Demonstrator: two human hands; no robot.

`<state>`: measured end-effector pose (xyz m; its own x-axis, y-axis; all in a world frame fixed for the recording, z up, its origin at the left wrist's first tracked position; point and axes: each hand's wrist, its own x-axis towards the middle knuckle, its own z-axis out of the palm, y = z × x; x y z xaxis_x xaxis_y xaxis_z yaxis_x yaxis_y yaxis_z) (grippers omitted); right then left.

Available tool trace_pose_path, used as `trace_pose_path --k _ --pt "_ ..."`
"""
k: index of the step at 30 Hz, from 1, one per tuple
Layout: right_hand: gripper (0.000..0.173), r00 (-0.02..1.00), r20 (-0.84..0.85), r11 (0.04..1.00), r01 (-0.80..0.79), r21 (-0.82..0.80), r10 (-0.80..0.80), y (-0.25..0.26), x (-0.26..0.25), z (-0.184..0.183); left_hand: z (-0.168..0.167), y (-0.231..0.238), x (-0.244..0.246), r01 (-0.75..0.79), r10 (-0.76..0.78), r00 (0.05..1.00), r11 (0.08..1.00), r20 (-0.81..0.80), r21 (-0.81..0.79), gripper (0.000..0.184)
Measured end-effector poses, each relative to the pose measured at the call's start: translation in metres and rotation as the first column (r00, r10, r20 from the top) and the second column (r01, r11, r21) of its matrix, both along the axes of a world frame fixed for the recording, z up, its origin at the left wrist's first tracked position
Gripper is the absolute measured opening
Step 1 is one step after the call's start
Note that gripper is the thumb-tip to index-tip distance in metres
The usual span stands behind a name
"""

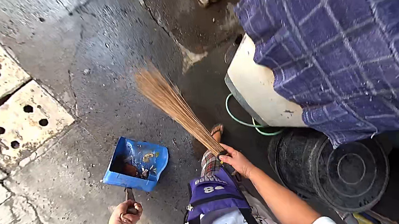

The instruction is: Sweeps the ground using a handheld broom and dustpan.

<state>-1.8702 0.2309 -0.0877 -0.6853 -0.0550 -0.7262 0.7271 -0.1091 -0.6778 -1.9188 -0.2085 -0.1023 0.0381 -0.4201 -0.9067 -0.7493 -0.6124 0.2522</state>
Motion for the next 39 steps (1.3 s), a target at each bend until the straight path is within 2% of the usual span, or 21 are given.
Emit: trace_pose_path --k 4,9,11,13,15,17,19,20,21,23,26,28,30,32,36,39 --pt "0.068 0.990 0.129 0.978 0.035 0.205 -0.062 0.024 -0.014 0.008 0.009 -0.002 -0.001 0.020 -0.020 1.000 1.000 -0.013 0.004 0.010" --pt "0.068 0.943 0.202 0.929 0.193 0.317 -0.265 0.037 -0.038 -0.011 -0.006 -0.022 -0.013 -0.035 0.034 0.999 0.999 0.013 0.018 0.008" --pt "0.068 0.921 0.203 0.902 0.249 0.353 -0.333 0.031 -0.056 -0.023 -0.003 -0.030 -0.020 -0.059 0.058 0.998 0.998 0.027 0.024 0.008" --pt "0.071 0.911 0.229 0.888 0.235 0.396 -0.343 0.019 -0.072 -0.043 0.010 -0.035 -0.024 -0.078 0.078 0.996 0.997 0.050 0.017 0.007" --pt "0.074 0.927 0.263 0.880 0.124 0.458 -0.267 0.005 -0.101 -0.068 0.025 -0.036 -0.038 -0.091 0.091 0.995 0.996 0.040 0.015 0.008" --pt "0.077 0.929 0.369 0.850 -0.167 0.499 -0.033 -0.011 -0.128 -0.086 0.041 -0.031 -0.051 -0.107 0.106 0.994 0.994 0.031 0.017 0.007" --pt "0.078 0.819 0.501 0.738 -0.518 0.433 0.281 -0.034 -0.147 -0.097 0.046 -0.025 -0.065 -0.099 0.099 0.995 0.995 0.035 0.008 0.006" --pt "0.078 0.749 0.528 0.689 -0.626 0.367 0.399 -0.047 -0.156 -0.099 0.044 -0.022 -0.075 -0.077 0.077 0.996 0.997 0.033 -0.001 0.007" --pt "0.076 0.714 0.515 0.672 -0.671 0.313 0.474 -0.060 -0.162 -0.100 0.041 -0.021 -0.085 -0.049 0.049 0.998 0.999 0.030 -0.008 0.011" --pt "0.072 0.733 0.420 0.687 -0.667 0.289 0.535 -0.077 -0.170 -0.085 0.036 -0.018 -0.111 0.010 -0.009 1.000 1.000 0.022 -0.018 0.024" --pt "0.070 0.728 0.309 0.653 -0.685 0.322 0.612 -0.071 -0.187 -0.044 0.043 -0.012 -0.145 0.103 -0.102 0.994 0.994 0.026 -0.030 0.047" --pt "0.069 0.725 0.288 0.614 -0.685 0.392 0.625 -0.060 -0.208 -0.017 0.048 -0.020 -0.160 0.110 -0.110 0.994 0.994 -0.007 -0.021 0.051" --pt "0.070 0.754 0.295 0.609 -0.651 0.452 0.587 -0.049 -0.225 0.002 0.047 -0.038 -0.166 0.072 -0.070 0.994 0.997 -0.084 0.023 0.050" --pt "0.072 0.830 0.278 0.669 -0.556 0.493 0.484 -0.037 -0.236 0.016 0.045 -0.052 -0.173 0.062 -0.045 0.986 0.993 -0.162 0.100 0.041" --pt "0.073 0.977 0.171 0.843 -0.199 0.501 0.129 -0.020 -0.238 0.031 0.039 -0.051 -0.198 0.074 -0.007 0.963 0.969 -0.271 0.237 0.032" --pt "0.075 0.977 0.153 0.900 0.072 0.430 -0.151 -0.022 -0.245 0.039 0.045 -0.032 -0.230 0.100 0.008 0.941 0.949 -0.339 0.300 0.035"
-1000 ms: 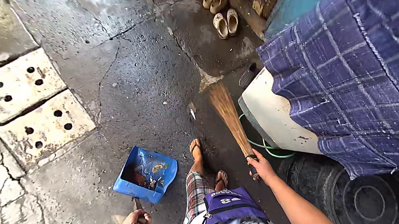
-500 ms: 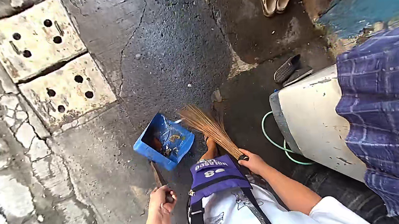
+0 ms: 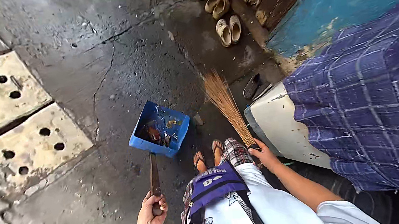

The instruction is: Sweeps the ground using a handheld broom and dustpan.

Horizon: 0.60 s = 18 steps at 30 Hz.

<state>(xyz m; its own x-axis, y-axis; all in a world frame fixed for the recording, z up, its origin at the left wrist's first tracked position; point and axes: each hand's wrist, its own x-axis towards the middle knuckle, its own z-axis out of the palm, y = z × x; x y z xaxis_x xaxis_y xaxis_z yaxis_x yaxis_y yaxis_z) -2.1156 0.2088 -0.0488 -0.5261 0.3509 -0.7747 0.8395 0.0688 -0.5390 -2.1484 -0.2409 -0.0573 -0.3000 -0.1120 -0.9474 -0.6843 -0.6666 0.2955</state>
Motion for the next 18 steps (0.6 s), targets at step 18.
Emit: trace_pose_path --k 18 --pt "0.072 0.961 0.025 0.961 0.276 0.001 -0.276 0.158 -0.248 -0.061 -0.019 0.212 -0.323 0.272 -0.272 0.962 0.962 0.007 -0.026 0.038"
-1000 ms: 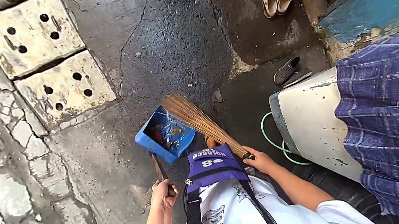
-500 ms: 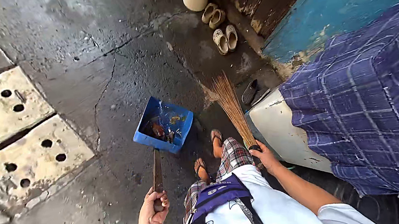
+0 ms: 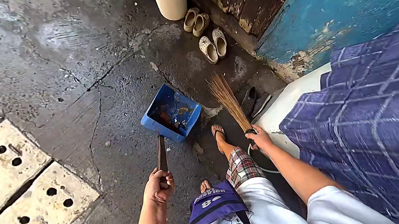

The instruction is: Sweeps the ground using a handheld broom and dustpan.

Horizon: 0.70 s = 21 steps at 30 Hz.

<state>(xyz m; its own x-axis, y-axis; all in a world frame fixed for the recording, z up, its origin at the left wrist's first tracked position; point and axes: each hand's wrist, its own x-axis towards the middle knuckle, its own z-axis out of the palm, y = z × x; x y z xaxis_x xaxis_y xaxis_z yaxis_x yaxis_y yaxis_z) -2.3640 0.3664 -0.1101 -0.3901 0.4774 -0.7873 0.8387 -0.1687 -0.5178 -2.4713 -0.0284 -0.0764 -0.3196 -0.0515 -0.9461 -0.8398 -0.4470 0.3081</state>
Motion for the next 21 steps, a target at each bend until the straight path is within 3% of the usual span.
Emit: trace_pose_path --k 5,8,11,13,16,19,21 --pt "0.074 0.991 0.015 0.990 0.130 0.050 -0.131 0.097 -0.094 -0.057 -0.014 0.077 -0.088 0.070 -0.055 0.991 0.991 0.123 -0.117 0.033" --pt "0.081 0.992 0.107 0.986 0.043 0.159 -0.060 0.142 -0.144 -0.091 -0.006 0.123 -0.125 0.140 -0.105 0.978 0.971 0.179 -0.194 0.033" --pt "0.080 0.932 0.266 0.946 -0.290 0.145 0.245 0.154 -0.157 -0.107 -0.003 0.159 -0.145 0.199 -0.144 0.964 0.949 0.226 -0.245 0.036" --pt "0.078 0.776 0.307 0.808 -0.588 0.034 0.552 0.154 -0.156 -0.109 -0.004 0.178 -0.158 0.210 -0.148 0.960 0.941 0.236 -0.265 0.033" --pt "0.073 0.554 0.242 0.604 -0.755 -0.257 0.796 0.180 -0.177 -0.067 -0.005 0.193 -0.166 0.229 -0.159 0.954 0.933 0.254 -0.278 0.031" --pt "0.065 0.558 0.035 0.536 -0.774 -0.336 0.829 0.235 -0.209 -0.025 -0.004 0.196 -0.168 0.240 -0.166 0.951 0.928 0.260 -0.284 0.033" --pt "0.056 0.562 -0.346 0.514 -0.827 -0.228 0.752 0.261 -0.230 0.022 -0.004 0.196 -0.167 0.237 -0.154 0.948 0.926 0.278 -0.294 0.038"
